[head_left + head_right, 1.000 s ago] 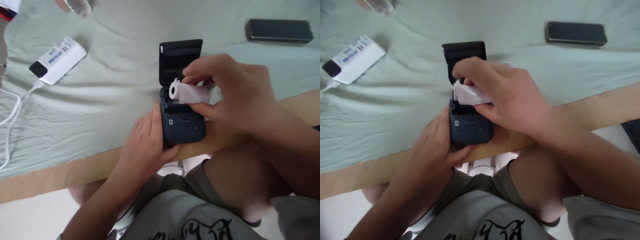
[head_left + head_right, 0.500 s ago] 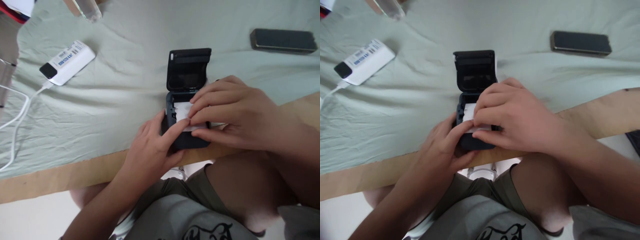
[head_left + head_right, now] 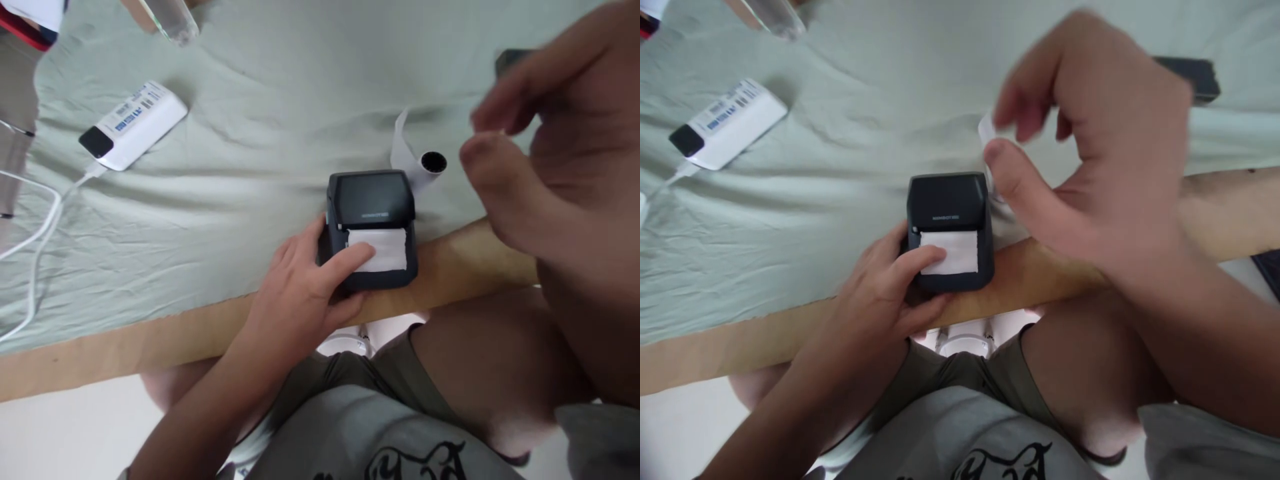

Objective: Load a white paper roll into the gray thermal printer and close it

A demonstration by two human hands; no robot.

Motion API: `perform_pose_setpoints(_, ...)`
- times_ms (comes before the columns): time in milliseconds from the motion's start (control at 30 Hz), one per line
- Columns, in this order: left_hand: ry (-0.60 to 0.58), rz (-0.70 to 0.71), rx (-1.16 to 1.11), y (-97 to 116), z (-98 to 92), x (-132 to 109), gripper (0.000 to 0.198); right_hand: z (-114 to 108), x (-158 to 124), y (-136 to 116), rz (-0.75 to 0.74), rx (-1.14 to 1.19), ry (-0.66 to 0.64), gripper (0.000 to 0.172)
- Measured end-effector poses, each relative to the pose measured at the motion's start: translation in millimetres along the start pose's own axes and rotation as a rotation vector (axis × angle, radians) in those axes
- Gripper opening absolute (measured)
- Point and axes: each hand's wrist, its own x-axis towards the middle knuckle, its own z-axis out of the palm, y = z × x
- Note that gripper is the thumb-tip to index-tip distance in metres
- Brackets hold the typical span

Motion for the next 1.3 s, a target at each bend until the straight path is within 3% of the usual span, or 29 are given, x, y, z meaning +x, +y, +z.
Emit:
perform_pose_setpoints(100, 0.012, 0.028, 0.000, -2, 1.1, -1, 0.048, -4, -4, -8, -0.008, -0.046, -0.209, 0.065)
perform_pose_setpoints(200, 0.036, 0.050, 0.030, -8, 5.9, 0, 0.058, 6, -4, 5, 0.084, 0.055, -0.429, 0.084)
perform_pose_setpoints(333, 0.066, 0.046, 0.072, -13, 9.9, 2, 0.094, 22, -2, 24, 0.286, 0.219, -0.593, 0.093)
perform_pose_setpoints(467, 0.042, 0.052, 0.122, -13, 9.3, 5, 0.092, 26, 1, 17, 0.399, 0.238, -0.669, 0.099)
perform_pose_setpoints(600, 0.055, 0.045, 0.125, -14, 13.0, 8, 0.093, 27, -3, 9, 0.452, 0.251, -0.673, 0.103)
perform_pose_setpoints(767, 0.022, -0.088, 0.035, -16, 18.0, 13, 0.127, 26, -22, 12, 0.395, 0.257, -0.602, 0.103)
perform_pose_setpoints(967, 0.004, -0.094, 0.004, -18, 18.3, 18, 0.116, 29, -42, 17, 0.262, 0.199, -0.420, 0.085)
perform_pose_setpoints(1300, 0.056, -0.129, 0.047, -12, 25.3, 28, 0.118, 36, -50, 23, 0.218, 0.168, -0.320, 0.080)
